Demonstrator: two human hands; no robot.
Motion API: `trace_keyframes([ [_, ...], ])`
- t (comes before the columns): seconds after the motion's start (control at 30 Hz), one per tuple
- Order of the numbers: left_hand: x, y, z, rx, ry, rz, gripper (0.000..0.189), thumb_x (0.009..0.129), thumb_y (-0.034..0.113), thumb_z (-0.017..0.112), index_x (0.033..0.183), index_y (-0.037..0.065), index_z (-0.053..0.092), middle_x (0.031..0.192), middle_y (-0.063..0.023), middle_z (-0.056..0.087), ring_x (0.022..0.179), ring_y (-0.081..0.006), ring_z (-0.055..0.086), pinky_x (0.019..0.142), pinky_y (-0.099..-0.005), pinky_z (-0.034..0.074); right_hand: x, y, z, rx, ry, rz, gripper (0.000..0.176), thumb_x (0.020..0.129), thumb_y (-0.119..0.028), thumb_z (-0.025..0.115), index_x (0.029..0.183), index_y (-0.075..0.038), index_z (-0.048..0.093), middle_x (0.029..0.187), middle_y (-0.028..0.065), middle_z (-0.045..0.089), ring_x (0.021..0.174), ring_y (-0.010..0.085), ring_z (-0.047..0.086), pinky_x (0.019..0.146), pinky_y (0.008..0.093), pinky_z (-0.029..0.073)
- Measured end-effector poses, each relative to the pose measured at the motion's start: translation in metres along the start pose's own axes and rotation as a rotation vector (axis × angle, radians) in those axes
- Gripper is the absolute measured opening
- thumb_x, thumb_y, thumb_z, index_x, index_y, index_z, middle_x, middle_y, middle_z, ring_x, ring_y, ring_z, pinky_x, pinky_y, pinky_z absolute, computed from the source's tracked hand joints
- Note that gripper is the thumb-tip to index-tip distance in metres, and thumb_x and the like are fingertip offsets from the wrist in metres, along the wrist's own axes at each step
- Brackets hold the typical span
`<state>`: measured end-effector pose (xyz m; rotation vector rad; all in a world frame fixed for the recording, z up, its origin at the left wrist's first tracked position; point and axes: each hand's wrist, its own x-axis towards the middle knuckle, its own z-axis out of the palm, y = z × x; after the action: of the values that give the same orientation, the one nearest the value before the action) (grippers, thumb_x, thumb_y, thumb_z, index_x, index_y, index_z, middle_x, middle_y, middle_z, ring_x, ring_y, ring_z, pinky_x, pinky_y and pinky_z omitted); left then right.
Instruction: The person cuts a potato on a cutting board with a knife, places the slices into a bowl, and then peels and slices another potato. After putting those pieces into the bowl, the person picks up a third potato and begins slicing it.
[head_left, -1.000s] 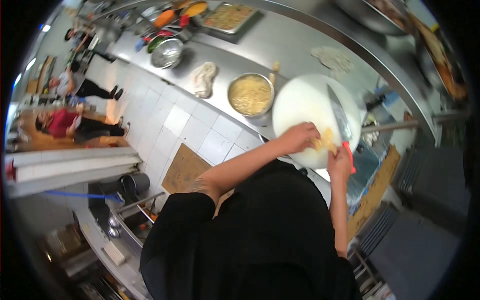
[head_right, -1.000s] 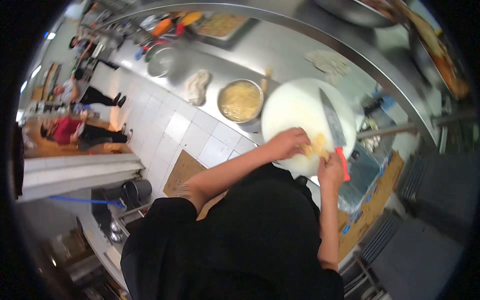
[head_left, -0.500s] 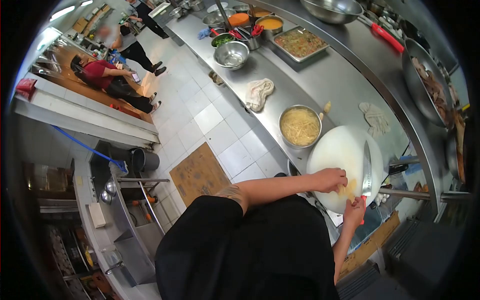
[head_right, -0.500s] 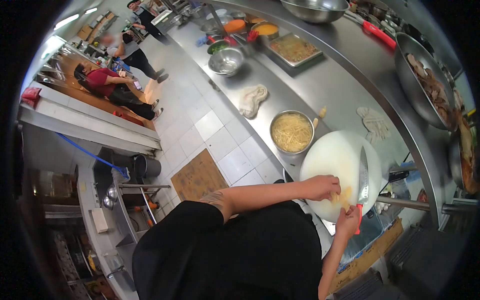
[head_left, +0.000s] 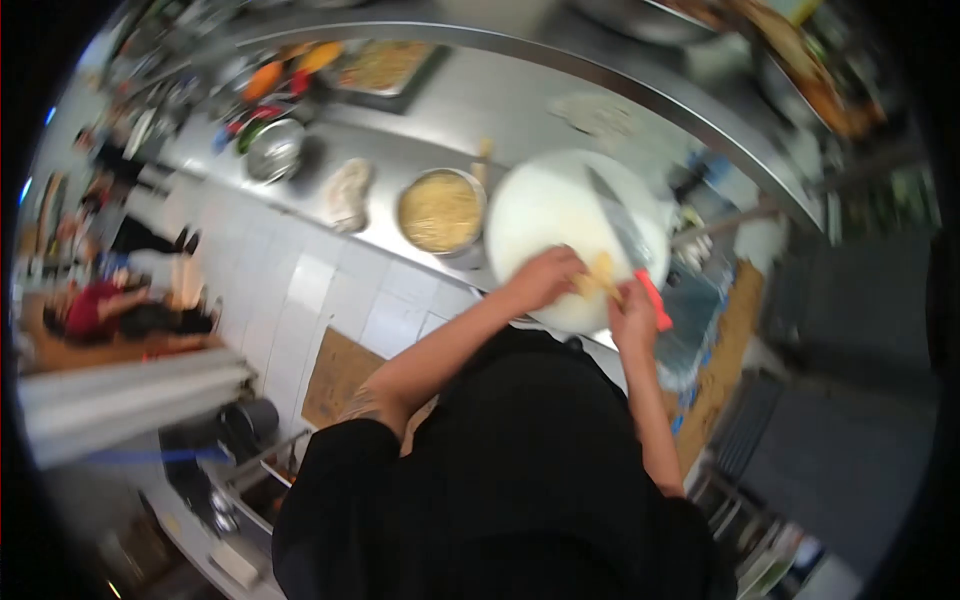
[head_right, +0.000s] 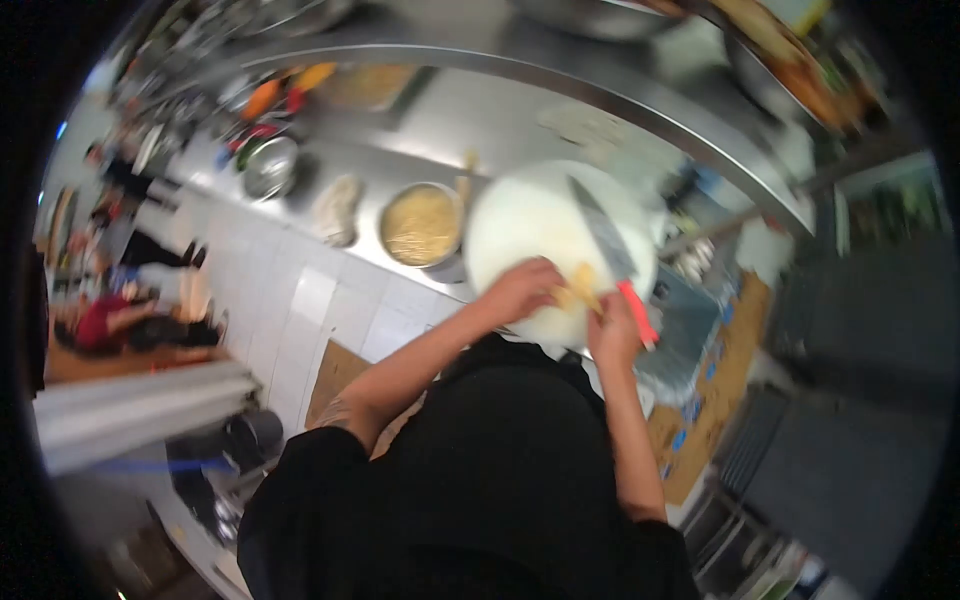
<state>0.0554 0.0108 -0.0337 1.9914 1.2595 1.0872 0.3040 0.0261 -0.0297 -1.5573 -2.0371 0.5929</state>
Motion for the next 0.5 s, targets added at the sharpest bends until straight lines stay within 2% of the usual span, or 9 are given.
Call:
trace_keyframes([
  [0.03, 0.001, 0.004, -0.004, 0.0, -0.023, -0.005, 0.038, 0.08, 0.004, 0.087, 0.116, 0.008, 0.073, 0.113, -0.0138, 0.069, 0.109, -0.0381, 0.067, 0.094, -0.0461, 0.056, -0.003, -0.001, -0.002, 0.053, 0.002, 0.051, 0.036, 0.086, -0.01, 0.082, 0.118, -0.005, 0.067, 0.092, 0.0173, 0.072, 0.086, 0.039, 0.073, 0.077, 0.0488, 0.058],
  [0.1, 0.002, 0.01, -0.009, -0.001, -0.053, -0.028, 0.037, 0.082, 0.003, 0.086, 0.117, 0.008, 0.073, 0.114, -0.0133, 0.069, 0.108, -0.0372, 0.067, 0.094, -0.0445, 0.056, -0.007, -0.002, -0.009, 0.266, -0.021, 0.201, 0.054, 0.087, -0.007, 0.086, 0.136, -0.004, 0.064, 0.097, 0.0149, 0.076, 0.085, 0.0297, 0.076, 0.078, 0.0413, 0.061],
  [0.13, 0.003, 0.012, -0.012, 0.001, -0.061, -0.047, 0.035, 0.084, 0.004, 0.086, 0.116, 0.008, 0.073, 0.114, -0.0131, 0.069, 0.108, -0.0369, 0.068, 0.094, -0.0439, 0.057, -0.011, 0.014, -0.001, 0.362, -0.024, 0.226, 0.046, 0.087, -0.005, 0.085, 0.13, -0.003, 0.068, 0.096, 0.0138, 0.075, 0.083, 0.0262, 0.075, 0.08, 0.0388, 0.061],
  [0.23, 0.003, 0.017, -0.015, 0.022, -0.073, -0.062, 0.034, 0.085, 0.005, 0.086, 0.117, 0.009, 0.073, 0.116, -0.013, 0.07, 0.109, -0.0361, 0.069, 0.094, -0.0429, 0.057, -0.008, -0.004, -0.029, 0.349, -0.042, 0.251, 0.036, 0.088, -0.002, 0.084, 0.122, -0.002, 0.073, 0.097, 0.0135, 0.075, 0.084, 0.0242, 0.075, 0.081, 0.0369, 0.061],
  [0.3, 0.003, 0.017, -0.016, 0.023, -0.086, -0.059, 0.033, 0.086, 0.006, 0.086, 0.117, 0.008, 0.074, 0.117, -0.013, 0.07, 0.11, -0.0358, 0.069, 0.094, -0.0429, 0.057, -0.004, -0.004, -0.033, 0.324, -0.063, 0.107, 0.027, 0.089, 0.0, 0.083, 0.115, -0.001, 0.075, 0.099, 0.0133, 0.075, 0.087, 0.0227, 0.075, 0.082, 0.0352, 0.06],
  [0.4, 0.002, 0.017, -0.017, 0.033, -0.09, -0.06, 0.033, 0.086, 0.007, 0.086, 0.117, 0.008, 0.074, 0.118, -0.0129, 0.07, 0.11, -0.0355, 0.069, 0.094, -0.0427, 0.057, 0.007, -0.004, -0.023, 0.477, -0.1, 0.151, 0.029, 0.088, 0.001, 0.083, 0.115, -0.002, 0.075, 0.099, 0.0123, 0.075, 0.09, 0.0235, 0.075, 0.081, 0.0358, 0.06],
  [0.47, 0.001, 0.017, -0.016, 0.036, -0.093, -0.063, 0.033, 0.086, 0.007, 0.087, 0.116, 0.008, 0.074, 0.118, -0.0128, 0.071, 0.11, -0.0354, 0.069, 0.094, -0.0426, 0.057, 0.015, -0.014, -0.022, 0.47, -0.145, 0.196, 0.029, 0.087, 0.0, 0.083, 0.115, -0.003, 0.076, 0.1, 0.0132, 0.075, 0.09, 0.0272, 0.075, 0.081, 0.0383, 0.059],
  [0.5, 0.001, 0.016, -0.016, 0.036, -0.091, -0.065, 0.033, 0.086, 0.007, 0.087, 0.116, 0.008, 0.074, 0.118, -0.0128, 0.071, 0.11, -0.0354, 0.069, 0.094, -0.0426, 0.057, 0.019, -0.017, -0.02, 0.4, -0.162, 0.153, 0.029, 0.087, -0.001, 0.082, 0.115, -0.004, 0.076, 0.101, 0.0139, 0.076, 0.09, 0.0291, 0.075, 0.081, 0.0394, 0.059],
])
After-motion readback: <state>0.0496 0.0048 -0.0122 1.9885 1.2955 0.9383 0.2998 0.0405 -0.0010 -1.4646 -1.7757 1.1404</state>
